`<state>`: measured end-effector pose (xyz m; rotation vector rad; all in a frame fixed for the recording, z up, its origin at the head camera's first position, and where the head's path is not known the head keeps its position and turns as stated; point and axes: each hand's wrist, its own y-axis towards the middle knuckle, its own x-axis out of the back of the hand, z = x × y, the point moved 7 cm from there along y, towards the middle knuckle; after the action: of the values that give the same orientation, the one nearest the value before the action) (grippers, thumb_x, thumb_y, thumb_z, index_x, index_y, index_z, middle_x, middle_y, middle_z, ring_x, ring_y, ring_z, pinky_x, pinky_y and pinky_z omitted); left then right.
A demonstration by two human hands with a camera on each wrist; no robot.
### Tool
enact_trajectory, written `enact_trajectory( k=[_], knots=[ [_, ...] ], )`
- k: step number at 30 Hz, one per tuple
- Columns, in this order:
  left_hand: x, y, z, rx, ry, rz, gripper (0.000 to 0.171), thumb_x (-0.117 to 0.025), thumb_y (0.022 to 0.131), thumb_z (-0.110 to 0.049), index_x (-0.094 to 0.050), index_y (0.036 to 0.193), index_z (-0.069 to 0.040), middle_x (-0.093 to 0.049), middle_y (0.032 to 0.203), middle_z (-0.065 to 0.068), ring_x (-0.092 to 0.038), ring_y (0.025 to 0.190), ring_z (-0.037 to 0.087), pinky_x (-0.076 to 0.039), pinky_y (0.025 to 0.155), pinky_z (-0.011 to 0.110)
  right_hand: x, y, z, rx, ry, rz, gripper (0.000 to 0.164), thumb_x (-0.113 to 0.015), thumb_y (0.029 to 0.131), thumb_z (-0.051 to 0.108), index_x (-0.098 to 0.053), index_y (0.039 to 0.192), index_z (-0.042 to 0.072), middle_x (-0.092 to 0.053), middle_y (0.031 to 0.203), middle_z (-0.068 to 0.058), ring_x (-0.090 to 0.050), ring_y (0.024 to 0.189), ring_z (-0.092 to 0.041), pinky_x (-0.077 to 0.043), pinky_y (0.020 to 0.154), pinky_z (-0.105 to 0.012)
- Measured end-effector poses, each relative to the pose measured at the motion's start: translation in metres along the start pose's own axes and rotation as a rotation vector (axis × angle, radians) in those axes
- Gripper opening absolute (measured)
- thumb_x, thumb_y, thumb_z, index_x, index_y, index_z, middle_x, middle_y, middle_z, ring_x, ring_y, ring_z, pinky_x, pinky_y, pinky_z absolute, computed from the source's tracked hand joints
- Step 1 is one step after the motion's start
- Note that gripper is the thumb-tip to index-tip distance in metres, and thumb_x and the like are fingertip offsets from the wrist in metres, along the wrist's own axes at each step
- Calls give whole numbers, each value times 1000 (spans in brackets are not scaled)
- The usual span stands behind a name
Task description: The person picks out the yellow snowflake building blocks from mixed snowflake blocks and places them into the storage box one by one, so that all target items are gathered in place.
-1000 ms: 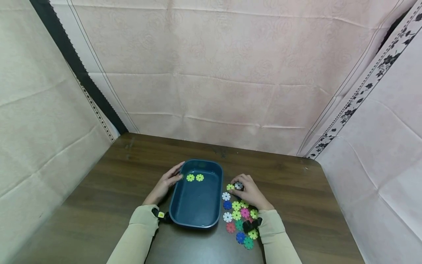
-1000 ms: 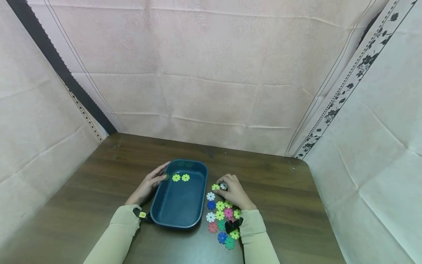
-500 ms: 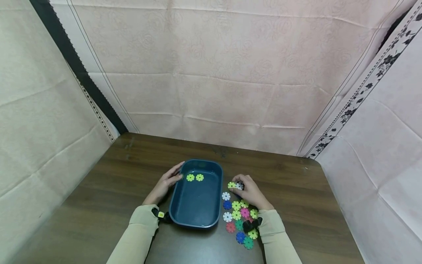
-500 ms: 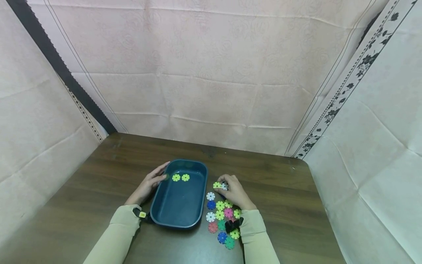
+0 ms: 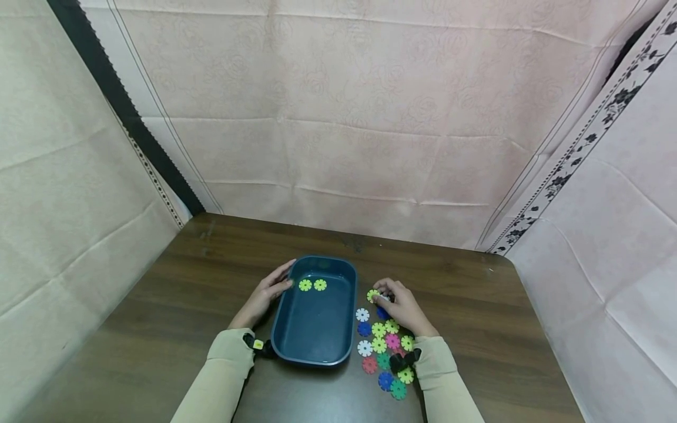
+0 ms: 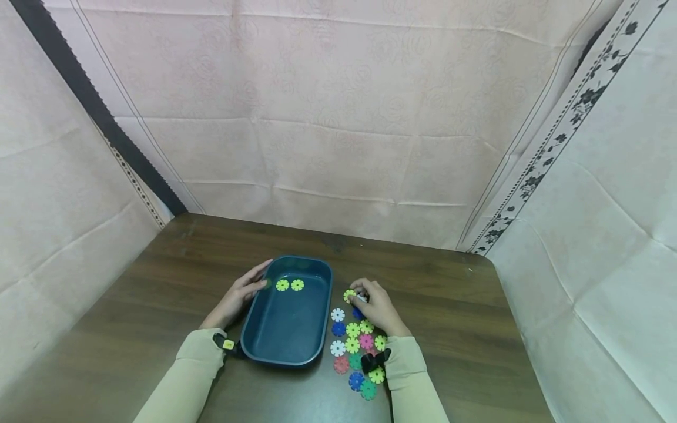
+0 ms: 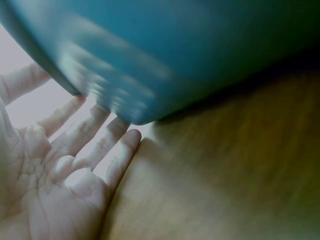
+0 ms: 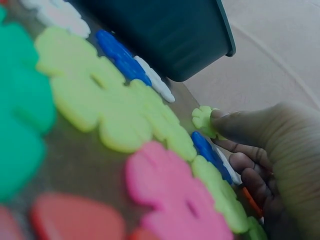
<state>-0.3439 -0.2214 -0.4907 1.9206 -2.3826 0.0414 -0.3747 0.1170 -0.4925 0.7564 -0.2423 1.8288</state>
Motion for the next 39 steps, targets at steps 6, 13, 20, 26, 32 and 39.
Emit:
enact_trajectory(
  k=[6, 13, 20, 26, 32, 39],
  knots=[
    [0, -1, -1, -1, 2, 3, 53, -56, 103, -27, -42, 154, -34, -32, 161, -1, -26, 149, 26, -25, 114, 59, 1, 1, 0, -5, -1, -4, 12, -69, 98, 22, -68, 110, 21, -64, 94, 7, -56, 89, -16, -47, 78, -36],
    [-1, -1, -1, -4, -4, 8, 53, -56, 104, -27, -41, 154, -31, -31, 162, 1, -25, 149, 27, -24, 114, 60, 2, 0, -2, -16, -1, -19, 11, -68, 98, 21, -68, 109, 22, -64, 92, 8, -56, 87, -16, -47, 76, -35],
    [-1, -1, -2, -15, -2, 22, 53, -55, 104, -27, -40, 155, -30, -32, 161, 3, -29, 147, 29, -25, 114, 60, 3, -1, 0, -17, 29, -34, 10, -68, 98, 19, -69, 107, 22, -65, 92, 7, -58, 84, -17, -49, 74, -33],
    [-1, -1, -2, -6, -5, 14, 54, -55, 104, -26, -40, 155, -30, -33, 161, 3, -30, 146, 28, -28, 113, 58, 11, 2, 8, -1, 70, -84, 8, -69, 98, 20, -69, 105, 19, -70, 91, 6, -61, 79, -17, -51, 71, -31],
    [-2, -1, -3, -21, -1, 22, 54, -54, 105, -24, -37, 156, -27, -30, 162, 4, -28, 147, 29, -28, 113, 57, 23, 6, 21, 21, 77, -131, 8, -70, 97, 20, -69, 105, 18, -72, 91, 5, -63, 79, -18, -52, 72, -33],
    [-1, -2, -4, -10, -7, 18, 53, -54, 105, -23, -39, 155, -30, -30, 162, 3, -28, 148, 30, -26, 113, 60, 27, 15, 45, 26, 99, -136, 11, -69, 98, 27, -69, 106, 20, -73, 93, 6, -65, 82, -16, -52, 74, -34]
  ],
)
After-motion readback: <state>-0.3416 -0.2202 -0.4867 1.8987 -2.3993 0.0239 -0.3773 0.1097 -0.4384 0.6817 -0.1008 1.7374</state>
